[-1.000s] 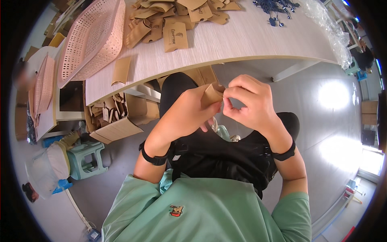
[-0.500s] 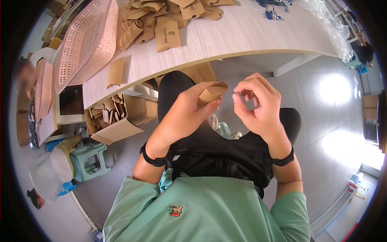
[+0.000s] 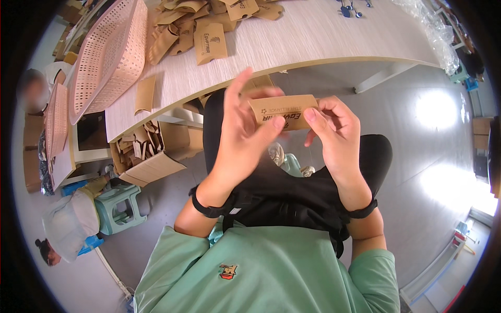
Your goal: Placing blue cable-like items into small brown paper envelopes and sealing them at a workshop table.
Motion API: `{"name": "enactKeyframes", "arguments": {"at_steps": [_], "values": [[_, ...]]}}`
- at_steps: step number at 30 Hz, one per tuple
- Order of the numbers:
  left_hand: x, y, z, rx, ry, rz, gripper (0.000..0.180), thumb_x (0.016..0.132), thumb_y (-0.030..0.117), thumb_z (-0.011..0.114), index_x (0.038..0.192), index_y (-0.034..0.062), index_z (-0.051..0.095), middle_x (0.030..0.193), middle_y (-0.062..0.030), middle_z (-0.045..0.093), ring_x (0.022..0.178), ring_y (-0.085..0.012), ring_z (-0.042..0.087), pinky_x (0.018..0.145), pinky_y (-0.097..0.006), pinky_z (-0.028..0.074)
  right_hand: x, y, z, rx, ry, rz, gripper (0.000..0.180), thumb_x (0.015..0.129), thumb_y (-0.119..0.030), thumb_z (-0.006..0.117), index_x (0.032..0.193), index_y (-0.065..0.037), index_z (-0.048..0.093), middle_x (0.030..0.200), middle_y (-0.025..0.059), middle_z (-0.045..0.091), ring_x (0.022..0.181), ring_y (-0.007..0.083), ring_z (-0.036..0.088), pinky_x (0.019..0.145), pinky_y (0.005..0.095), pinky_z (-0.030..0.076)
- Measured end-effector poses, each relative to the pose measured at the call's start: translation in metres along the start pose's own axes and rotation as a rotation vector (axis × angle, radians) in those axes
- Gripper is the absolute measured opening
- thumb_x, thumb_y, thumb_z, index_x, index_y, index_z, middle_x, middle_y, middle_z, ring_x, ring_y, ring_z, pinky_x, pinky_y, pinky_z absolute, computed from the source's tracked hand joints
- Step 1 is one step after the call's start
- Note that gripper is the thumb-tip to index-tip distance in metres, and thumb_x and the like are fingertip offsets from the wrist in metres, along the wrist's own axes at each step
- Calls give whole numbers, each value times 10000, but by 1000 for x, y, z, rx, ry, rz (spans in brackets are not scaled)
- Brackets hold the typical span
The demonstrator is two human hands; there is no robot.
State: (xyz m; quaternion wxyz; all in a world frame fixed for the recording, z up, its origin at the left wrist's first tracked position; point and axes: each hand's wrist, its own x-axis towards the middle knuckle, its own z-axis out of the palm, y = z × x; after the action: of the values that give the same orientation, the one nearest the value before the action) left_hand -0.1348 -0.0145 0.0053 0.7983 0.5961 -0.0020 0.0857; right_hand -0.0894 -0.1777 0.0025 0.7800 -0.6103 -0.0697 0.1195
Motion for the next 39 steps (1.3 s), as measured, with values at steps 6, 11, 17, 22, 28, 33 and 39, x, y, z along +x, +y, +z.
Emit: {"name": "enactKeyframes", "arguments": {"at_steps": [6, 11, 17, 22, 28, 33, 39], "values": [[4, 13, -9, -208, -142, -396, 403, 973, 250, 551, 1250, -41, 535, 995, -140, 662, 813, -230, 677, 498, -308, 562, -6, -7, 0, 6, -149, -59, 199, 904, -157, 702, 933, 16, 609, 976, 60, 617, 672, 87, 596, 555, 194, 462], [-2, 11, -8, -342, -187, -397, 347, 962, 240, 533, 1146, -46, 599, 992, -143, 666, 770, -218, 679, 486, -291, 552, -7, -9, 2, 114, -231, -56, 212, 910, -154, 687, 960, 22, 580, 1160, 74, 475, 762, 167, 637, 596, 265, 498], [-7, 10, 9, -358, -113, -301, 420, 897, 331, 485, 1039, -54, 576, 916, -168, 623, 675, -294, 665, 403, -327, 528, -11, 3, 14, 619, -342, 215, 373, 896, -171, 701, 1142, -32, 457, 1246, 116, 446, 880, 176, 614, 654, 290, 557], [-6, 21, 9, -291, -251, -388, 462, 915, 342, 469, 1135, -52, 564, 1029, -179, 634, 703, -284, 681, 425, -296, 538, -4, 15, 1, 77, -93, -280, 327, 848, -118, 737, 1108, -45, 554, 1269, 142, 493, 1103, 201, 525, 868, 335, 479], [-9, 11, 10, 75, -114, -164, 329, 946, 182, 497, 1174, -50, 550, 1042, -164, 629, 702, -207, 661, 490, -244, 526, 0, -6, -3, -418, -16, -517, 147, 790, -43, 742, 925, -21, 687, 1150, 117, 583, 1023, 194, 567, 902, 317, 449], [-6, 0, 10, 403, -132, 189, 282, 880, 48, 530, 1146, -45, 548, 1009, -126, 600, 707, -159, 601, 568, -224, 485, -2, -9, -5, -317, -64, -391, 99, 805, -16, 712, 890, -2, 662, 941, 57, 632, 845, 143, 575, 787, 270, 460], [-2, -2, 12, 635, -134, 479, 388, 675, -69, 655, 1049, 6, 585, 949, -131, 608, 763, -285, 630, 628, -331, 532, -5, -7, -7, -174, -80, -272, 70, 801, 25, 675, 838, 20, 616, 774, 15, 594, 747, 104, 524, 723, 248, 424]]}}
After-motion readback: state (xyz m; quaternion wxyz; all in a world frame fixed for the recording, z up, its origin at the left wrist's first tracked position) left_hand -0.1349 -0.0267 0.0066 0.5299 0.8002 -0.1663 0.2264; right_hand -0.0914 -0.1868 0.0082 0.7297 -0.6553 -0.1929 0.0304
